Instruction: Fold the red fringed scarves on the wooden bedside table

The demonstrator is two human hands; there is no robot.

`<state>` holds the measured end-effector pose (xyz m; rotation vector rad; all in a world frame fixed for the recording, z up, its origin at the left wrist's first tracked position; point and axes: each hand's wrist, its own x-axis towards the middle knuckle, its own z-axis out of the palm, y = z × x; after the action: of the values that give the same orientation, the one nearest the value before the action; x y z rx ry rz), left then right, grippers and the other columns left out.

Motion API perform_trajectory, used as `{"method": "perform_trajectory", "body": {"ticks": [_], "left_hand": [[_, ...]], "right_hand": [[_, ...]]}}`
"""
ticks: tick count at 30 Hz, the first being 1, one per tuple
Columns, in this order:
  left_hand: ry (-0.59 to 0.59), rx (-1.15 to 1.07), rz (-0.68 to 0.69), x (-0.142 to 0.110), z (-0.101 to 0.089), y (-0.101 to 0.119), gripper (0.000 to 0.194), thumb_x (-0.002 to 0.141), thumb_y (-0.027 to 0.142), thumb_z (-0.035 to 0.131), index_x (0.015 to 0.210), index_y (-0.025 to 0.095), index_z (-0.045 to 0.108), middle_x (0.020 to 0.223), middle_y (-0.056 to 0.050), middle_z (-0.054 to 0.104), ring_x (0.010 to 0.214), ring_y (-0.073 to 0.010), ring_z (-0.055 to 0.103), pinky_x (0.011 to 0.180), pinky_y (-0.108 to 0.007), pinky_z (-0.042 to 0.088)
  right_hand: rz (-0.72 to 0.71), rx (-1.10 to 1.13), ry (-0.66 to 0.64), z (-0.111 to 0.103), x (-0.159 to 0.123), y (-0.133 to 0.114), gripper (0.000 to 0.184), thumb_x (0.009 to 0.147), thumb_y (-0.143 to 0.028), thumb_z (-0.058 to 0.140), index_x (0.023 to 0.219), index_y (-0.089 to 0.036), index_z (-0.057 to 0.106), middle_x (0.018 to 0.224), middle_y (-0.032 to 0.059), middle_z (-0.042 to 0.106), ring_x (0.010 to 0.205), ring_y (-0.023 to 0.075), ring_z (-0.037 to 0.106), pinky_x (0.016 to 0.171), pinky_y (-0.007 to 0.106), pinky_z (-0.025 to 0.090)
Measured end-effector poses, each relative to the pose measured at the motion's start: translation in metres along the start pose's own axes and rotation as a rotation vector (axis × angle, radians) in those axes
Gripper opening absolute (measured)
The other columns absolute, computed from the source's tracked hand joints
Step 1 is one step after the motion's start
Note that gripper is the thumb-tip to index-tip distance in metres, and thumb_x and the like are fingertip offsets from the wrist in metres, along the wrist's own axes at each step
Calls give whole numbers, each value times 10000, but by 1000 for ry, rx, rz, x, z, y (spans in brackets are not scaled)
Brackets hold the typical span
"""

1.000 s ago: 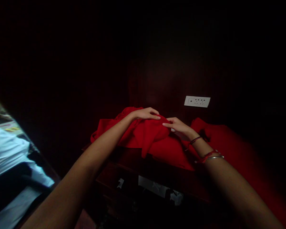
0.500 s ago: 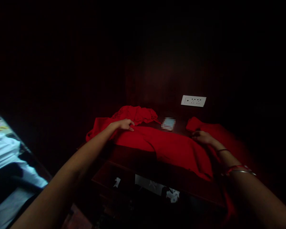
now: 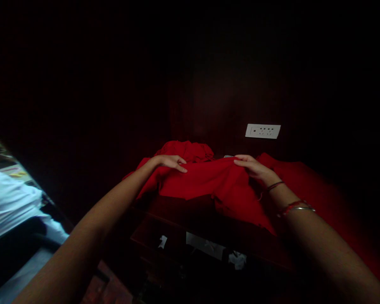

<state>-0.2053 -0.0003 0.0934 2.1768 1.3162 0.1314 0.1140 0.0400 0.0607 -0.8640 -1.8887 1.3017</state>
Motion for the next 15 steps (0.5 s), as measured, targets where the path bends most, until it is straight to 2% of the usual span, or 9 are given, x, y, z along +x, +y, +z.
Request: {"method": "perform_trajectory", "body": {"ticks": [1,3,5,7,10,13,15], "left_hand": [[-23,71,-69,-2,2,-9,299,599,384,607,818,181,620,765,0,603,683,-129,496,627,-207,350],[3,199,-167,-5,7,-26,299,546,373,642,775,180,628,730,-4,610,654,-135,497,594,-209,349],[55,206,-186,-9,7,-37,297,540,377,641,755,173,625,716,-4,610,639,-132,500,573,-204,350],[60,61,-151,-16,3,-39,308,561,387,626,772,163,616,732,-5,612,638,-126,511,568,-200,359],[136,-229,-82,-34,-15,-30,336,598,401,604,824,152,601,771,-22,615,661,-131,532,593,-217,384],[283,-364,-18,-56,-35,-18,335,613,396,595,839,150,600,754,-26,611,662,-128,532,621,-234,391],[227,-315,-64,-67,-42,-18,309,587,375,625,796,147,615,733,-20,610,666,-131,530,631,-234,389]], "right_hand": [[-18,62,99,-14,-9,-4,251,643,-341,578,840,-187,568,858,38,632,691,142,583,673,280,451],[-36,162,315,-42,-28,-11,146,687,-285,530,800,-196,554,869,50,624,666,110,574,667,249,440],[-11,197,486,-67,-44,-15,127,743,-288,460,780,-200,543,901,83,611,669,100,570,670,240,431],[102,140,529,-84,-56,-13,153,743,-320,470,778,-191,545,872,116,609,635,114,568,634,256,433],[284,5,443,-98,-65,2,159,664,-334,568,732,-190,564,751,102,616,557,129,553,547,270,425],[282,-99,486,-112,-67,22,133,630,-367,575,642,-236,564,688,60,613,554,141,555,552,293,432],[212,-194,560,-123,-68,33,148,635,-396,539,587,-256,553,659,68,609,580,160,566,601,338,439]]}}
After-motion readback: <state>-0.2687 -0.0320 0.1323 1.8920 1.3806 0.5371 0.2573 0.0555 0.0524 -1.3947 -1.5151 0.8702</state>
